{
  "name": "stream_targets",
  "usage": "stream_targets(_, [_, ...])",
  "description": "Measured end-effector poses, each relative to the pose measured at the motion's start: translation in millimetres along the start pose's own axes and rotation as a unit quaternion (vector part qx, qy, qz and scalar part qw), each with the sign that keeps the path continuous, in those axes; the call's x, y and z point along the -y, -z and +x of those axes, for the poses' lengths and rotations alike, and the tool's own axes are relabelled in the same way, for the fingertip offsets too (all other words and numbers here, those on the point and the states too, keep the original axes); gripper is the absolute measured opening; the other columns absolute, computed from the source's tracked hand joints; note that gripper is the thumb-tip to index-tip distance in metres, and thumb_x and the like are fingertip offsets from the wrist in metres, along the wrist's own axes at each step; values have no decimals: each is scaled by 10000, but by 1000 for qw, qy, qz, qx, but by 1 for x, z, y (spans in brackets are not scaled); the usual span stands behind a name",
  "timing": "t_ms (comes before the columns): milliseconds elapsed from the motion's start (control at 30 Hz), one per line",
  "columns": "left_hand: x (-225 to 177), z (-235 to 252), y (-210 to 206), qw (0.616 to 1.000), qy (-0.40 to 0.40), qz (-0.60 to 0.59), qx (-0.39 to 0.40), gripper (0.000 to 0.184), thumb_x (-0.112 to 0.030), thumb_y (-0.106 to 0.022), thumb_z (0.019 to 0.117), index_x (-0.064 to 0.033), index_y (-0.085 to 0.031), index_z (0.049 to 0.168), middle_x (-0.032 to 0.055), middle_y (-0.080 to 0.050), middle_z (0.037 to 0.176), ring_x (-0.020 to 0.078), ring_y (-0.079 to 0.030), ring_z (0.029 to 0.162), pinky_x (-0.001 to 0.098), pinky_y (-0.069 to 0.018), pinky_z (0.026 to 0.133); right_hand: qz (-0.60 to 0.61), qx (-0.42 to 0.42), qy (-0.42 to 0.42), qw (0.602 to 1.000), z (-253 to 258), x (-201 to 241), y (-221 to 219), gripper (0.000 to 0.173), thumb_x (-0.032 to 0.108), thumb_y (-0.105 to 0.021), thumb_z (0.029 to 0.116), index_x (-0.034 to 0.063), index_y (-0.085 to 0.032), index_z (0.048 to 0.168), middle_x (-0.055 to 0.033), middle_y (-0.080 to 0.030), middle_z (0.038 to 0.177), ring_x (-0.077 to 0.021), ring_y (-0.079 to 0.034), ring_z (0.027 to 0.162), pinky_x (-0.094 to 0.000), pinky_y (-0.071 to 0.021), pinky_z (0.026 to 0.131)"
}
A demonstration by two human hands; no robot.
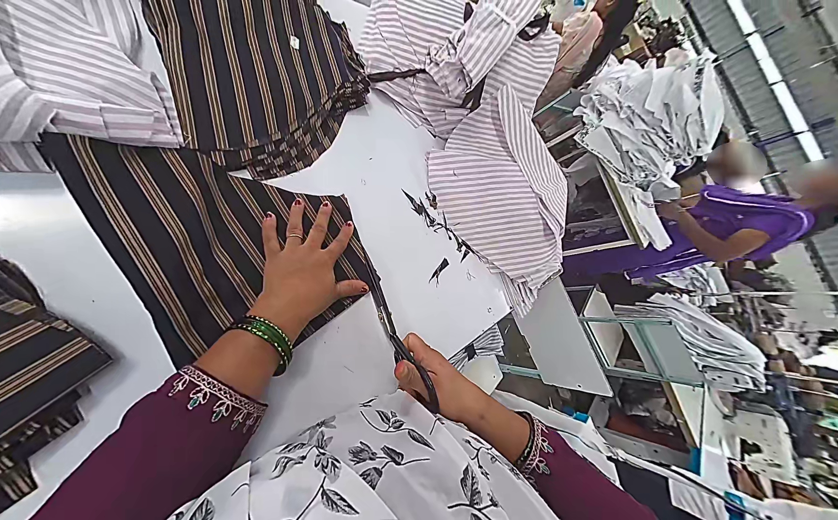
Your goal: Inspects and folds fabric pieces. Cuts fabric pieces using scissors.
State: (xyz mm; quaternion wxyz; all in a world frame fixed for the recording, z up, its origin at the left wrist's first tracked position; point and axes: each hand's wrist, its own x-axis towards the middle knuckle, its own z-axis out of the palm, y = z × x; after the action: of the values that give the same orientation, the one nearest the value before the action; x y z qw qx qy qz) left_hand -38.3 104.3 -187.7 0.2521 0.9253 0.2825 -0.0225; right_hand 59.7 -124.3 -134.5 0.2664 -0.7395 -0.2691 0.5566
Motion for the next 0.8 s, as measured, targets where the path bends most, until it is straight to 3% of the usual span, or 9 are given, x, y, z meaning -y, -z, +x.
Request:
stream_targets(233, [0, -1, 1, 1000, -3, -11, 0, 935, -754, -611, 841, -242, -398, 1594, 156, -155, 1715, 446, -11, 1577, 750, 26, 1166, 30, -21, 14, 999, 2, -3, -9, 374, 442, -567, 1005, 96, -424, 995, 104, -426, 646, 31, -432, 526, -147, -395, 542])
stream_targets(300, [0, -1, 1, 1000, -1, -17, 2, 939, -757, -610, 839, -250, -389, 1598, 151, -143, 1718, 442, 3, 1578, 746, 38, 1167, 40, -17, 4, 999, 2, -1, -6, 384, 456, -549, 1012, 96, -416, 1008, 101, -434, 652, 29, -440, 531, -147, -404, 548])
stream_targets(433, [0, 0, 1, 1000, -1, -12, 5, 949, -768, -593, 841, -246, -378, 1603, 147, -132, 1721, 443, 14, 1578, 752, 41, 1163, 28, 2, -10, 1000, 3, 3, 1, 530, 599, -592, 940, 107, -420, 1035, 107, -452, 662, 27, -457, 537, -152, -416, 550])
stream_targets(633, [-2, -1, 4, 999, 16, 6, 28, 977, -787, -571, 838, -251, -334, 1620, 125, -93, 1730, 415, 36, 1584, 729, 50, 1174, 74, -30, -24, 997, 10, 5, 12, 282, 328, -576, 1017, 91, -423, 1018, 76, -459, 598, -28, -496, 475, -192, -474, 504])
stream_targets(733, [-3, -4, 4, 999, 32, 14, 30, 986, -808, -543, 836, -257, -323, 1624, 115, -80, 1732, 412, 47, 1584, 732, 48, 1174, 78, 18, -12, 997, 0, -6, 26, 394, 480, -557, 975, 116, -418, 1032, 92, -493, 627, -21, -524, 496, -187, -489, 514])
stream_targets(800, [-4, -5, 3, 998, 50, 14, 26, 989, -815, -537, 835, -273, -306, 1628, 101, -71, 1735, 408, 57, 1584, 733, 53, 1172, 41, 73, 3, 997, -9, -17, 35, 583, 664, -592, 883, 130, -427, 1049, 122, -489, 660, 19, -492, 541, -159, -435, 551])
